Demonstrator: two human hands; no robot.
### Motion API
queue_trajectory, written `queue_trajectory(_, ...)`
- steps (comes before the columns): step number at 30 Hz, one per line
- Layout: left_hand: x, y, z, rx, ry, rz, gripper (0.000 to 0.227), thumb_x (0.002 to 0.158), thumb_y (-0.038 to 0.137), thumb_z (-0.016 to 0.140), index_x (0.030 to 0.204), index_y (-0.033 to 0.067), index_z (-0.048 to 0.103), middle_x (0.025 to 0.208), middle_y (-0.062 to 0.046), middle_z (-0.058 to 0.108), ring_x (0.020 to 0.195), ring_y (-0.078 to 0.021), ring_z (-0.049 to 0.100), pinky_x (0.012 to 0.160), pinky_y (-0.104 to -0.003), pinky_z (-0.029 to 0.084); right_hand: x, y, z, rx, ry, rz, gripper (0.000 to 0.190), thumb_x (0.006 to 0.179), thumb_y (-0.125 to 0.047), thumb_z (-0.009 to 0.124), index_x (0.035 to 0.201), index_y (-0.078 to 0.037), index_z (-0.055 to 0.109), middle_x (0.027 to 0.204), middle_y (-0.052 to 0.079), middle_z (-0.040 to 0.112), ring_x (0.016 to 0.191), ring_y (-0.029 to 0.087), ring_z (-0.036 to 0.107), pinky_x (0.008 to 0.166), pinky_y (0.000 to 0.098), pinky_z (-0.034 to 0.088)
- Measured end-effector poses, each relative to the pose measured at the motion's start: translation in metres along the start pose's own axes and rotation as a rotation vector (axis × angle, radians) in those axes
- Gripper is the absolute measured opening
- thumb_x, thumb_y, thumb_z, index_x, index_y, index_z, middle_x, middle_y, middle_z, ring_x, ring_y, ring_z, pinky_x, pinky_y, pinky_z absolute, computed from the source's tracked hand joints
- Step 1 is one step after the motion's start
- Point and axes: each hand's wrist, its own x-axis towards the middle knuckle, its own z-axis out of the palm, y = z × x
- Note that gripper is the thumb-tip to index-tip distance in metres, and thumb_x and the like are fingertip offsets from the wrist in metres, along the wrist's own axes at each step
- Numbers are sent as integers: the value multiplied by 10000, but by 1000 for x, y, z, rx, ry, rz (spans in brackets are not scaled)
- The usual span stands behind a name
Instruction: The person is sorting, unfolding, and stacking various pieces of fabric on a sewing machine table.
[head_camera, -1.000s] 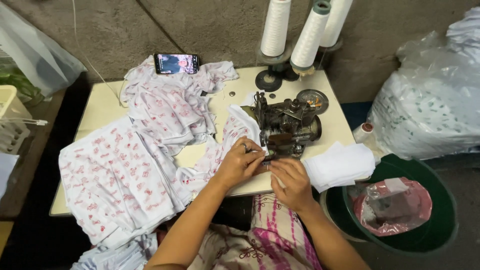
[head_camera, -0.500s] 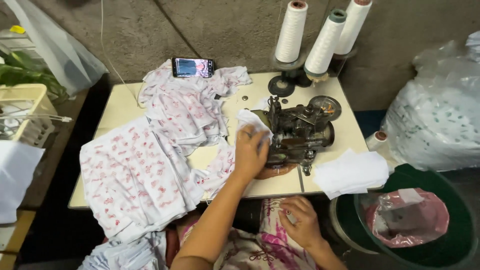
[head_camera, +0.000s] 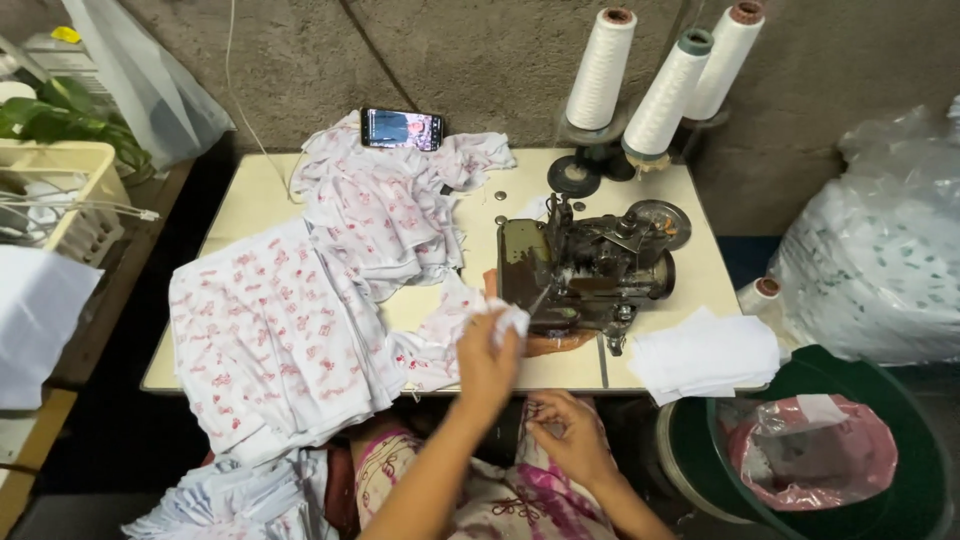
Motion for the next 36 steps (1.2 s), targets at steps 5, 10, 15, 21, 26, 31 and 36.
queue_trajectory(5,-29,44,25,-96,-386,89,337,948,137,566,1254,23,650,1121,-198,719,992,-342,685,884,-437,544,7,20,10,350,-100,93,465,703,18,765,1139,-53,621,999,90,725,875,154,680,751,270,550)
queue_trajectory(10,-26,51,39,-124,-676,217,366,986,170,536,1309,22,625,1166,-274,672,1099,-430,646,948,-485,520,19,33,9,303,-53,103,356,727,-139,765,1063,-76,668,928,43,700,808,127,624,687,266,508)
queue_trajectory(15,-12,81,-16,-426,-855,107,453,970,211,622,1408,145,528,1413,-123,573,1300,-226,572,1163,-319,386,28,44,11,243,-3,129,325,762,-374,764,949,-109,738,821,-28,662,708,87,541,592,260,446)
queue_trajectory(21,0,62,-115,-272,-50,37,287,866,118,750,1147,68,722,1012,-41,670,875,-132,589,760,-236,466,35,-8,10,233,21,158,92,868,-60,680,919,-78,754,812,-16,728,731,70,624,667,221,501)
queue_trajectory(26,-27,38,-114,-62,-522,-197,942,698,299,851,1504,167,383,1494,-190,385,1406,-307,370,1122,-407,324,43,-96,9,243,-118,-97,326,764,44,674,1071,-45,733,1027,56,746,949,143,673,854,277,532)
queue_trajectory(31,4,-10,-106,-40,-313,-14,339,776,45,553,1097,80,654,1001,-107,683,944,-282,640,854,-372,484,38,-164,7,123,-122,-483,474,836,11,653,1301,9,559,1344,176,552,1112,248,658,1014,360,558)
queue_trajectory(36,140,-33,-139,202,163,-427,897,803,564,666,1458,2,423,1482,-218,466,1400,-337,417,1147,-437,314,30,-159,9,53,-6,-452,371,863,-101,686,1221,-30,616,1323,165,570,1176,261,608,966,362,554)
